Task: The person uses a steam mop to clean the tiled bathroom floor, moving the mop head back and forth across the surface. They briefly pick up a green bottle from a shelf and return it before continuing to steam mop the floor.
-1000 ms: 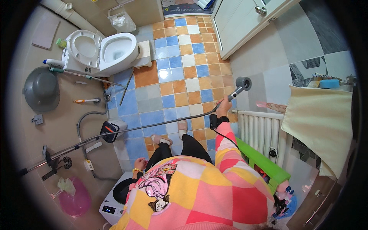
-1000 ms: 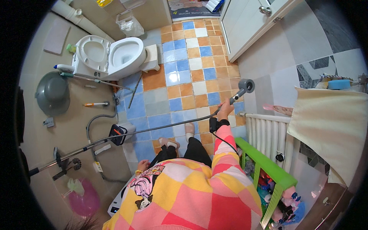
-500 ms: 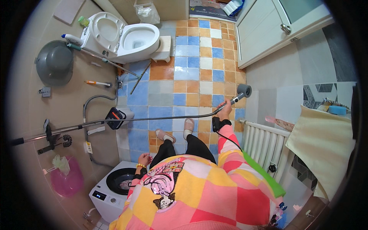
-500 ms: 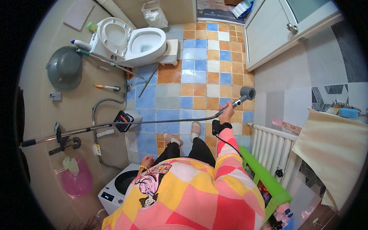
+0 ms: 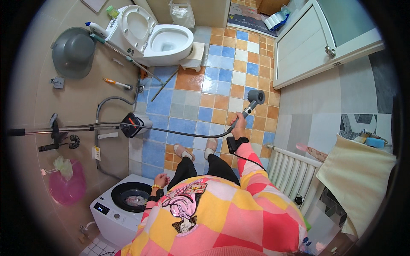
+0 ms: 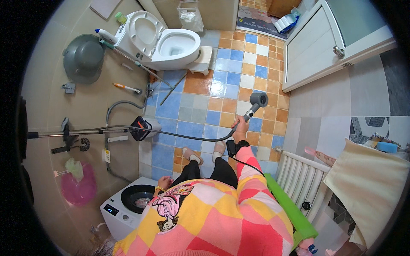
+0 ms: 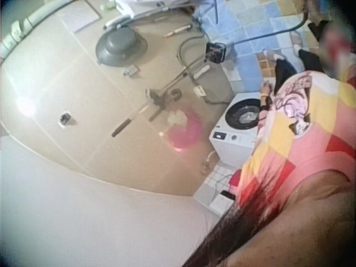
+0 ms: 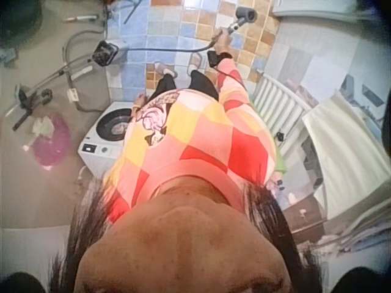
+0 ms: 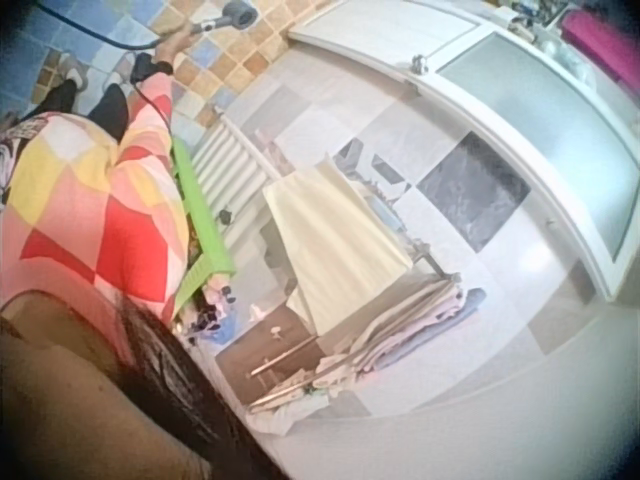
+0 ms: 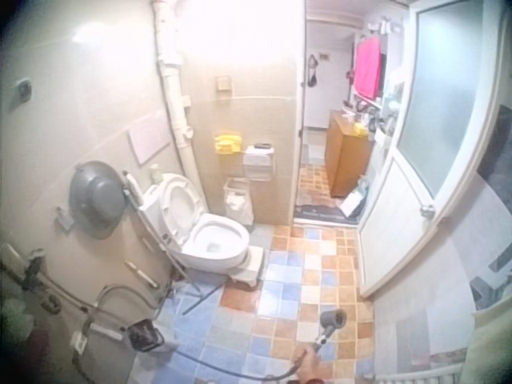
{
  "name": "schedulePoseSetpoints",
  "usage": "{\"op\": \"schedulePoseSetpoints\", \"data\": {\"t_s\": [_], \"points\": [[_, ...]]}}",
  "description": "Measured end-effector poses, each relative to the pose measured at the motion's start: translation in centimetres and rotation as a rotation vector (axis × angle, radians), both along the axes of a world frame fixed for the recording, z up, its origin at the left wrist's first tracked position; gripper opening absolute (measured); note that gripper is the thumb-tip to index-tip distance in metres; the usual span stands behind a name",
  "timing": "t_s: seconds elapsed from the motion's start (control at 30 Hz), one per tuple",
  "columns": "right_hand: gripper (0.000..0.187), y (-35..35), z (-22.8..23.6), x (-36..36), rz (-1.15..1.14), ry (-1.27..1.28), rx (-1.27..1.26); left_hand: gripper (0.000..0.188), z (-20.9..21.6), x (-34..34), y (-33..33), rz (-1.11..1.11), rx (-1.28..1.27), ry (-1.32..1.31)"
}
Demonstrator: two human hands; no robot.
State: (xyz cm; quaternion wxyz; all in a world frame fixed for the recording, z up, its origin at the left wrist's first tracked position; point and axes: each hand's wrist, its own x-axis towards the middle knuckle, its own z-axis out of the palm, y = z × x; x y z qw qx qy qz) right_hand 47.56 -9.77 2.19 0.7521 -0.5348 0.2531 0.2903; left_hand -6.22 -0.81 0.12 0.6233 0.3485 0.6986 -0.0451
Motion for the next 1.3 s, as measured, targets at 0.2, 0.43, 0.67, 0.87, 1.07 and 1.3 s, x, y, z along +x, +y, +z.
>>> {"op": "schedulePoseSetpoints", "data": {"t_s": [0.2, 0.43, 0.67, 0.87, 1.07, 1.3], "points": [[0.027, -1.1, 0.0, 1.2, -0.054, -0.107, -0.216, 0.02, -0.2, -1.0, -1.3, -0.045, 0.044, -0.011], [0.025, 1.4, -1.4, -4.1, 0.137, -0.001, -0.129, 0.019, 0.1, -2.2, -4.1, 0.011, 0.06, 0.018], [0.025, 5.4, -1.2, -7.1, 0.436, 0.023, -0.016, 0.018, 2.3, -1.4, -7.0, 0.196, 0.03, 0.004], [0.025, 6.8, -0.7, -6.8, 0.47, 0.001, -0.062, 0.02, 3.0, -2.8, -9.5, 0.202, 0.037, 0.05], [0.022, 8.2, -0.3, -9.8, 0.597, 0.029, -0.058, 0.021, 2.3, -4.3, -10.0, 0.185, 0.012, 0.073], [0.023, 9.8, 1.9, -10.8, 0.734, -0.064, -0.055, 0.02, 0.9, -2.3, -8.4, 0.188, 0.05, 0.015]]}}
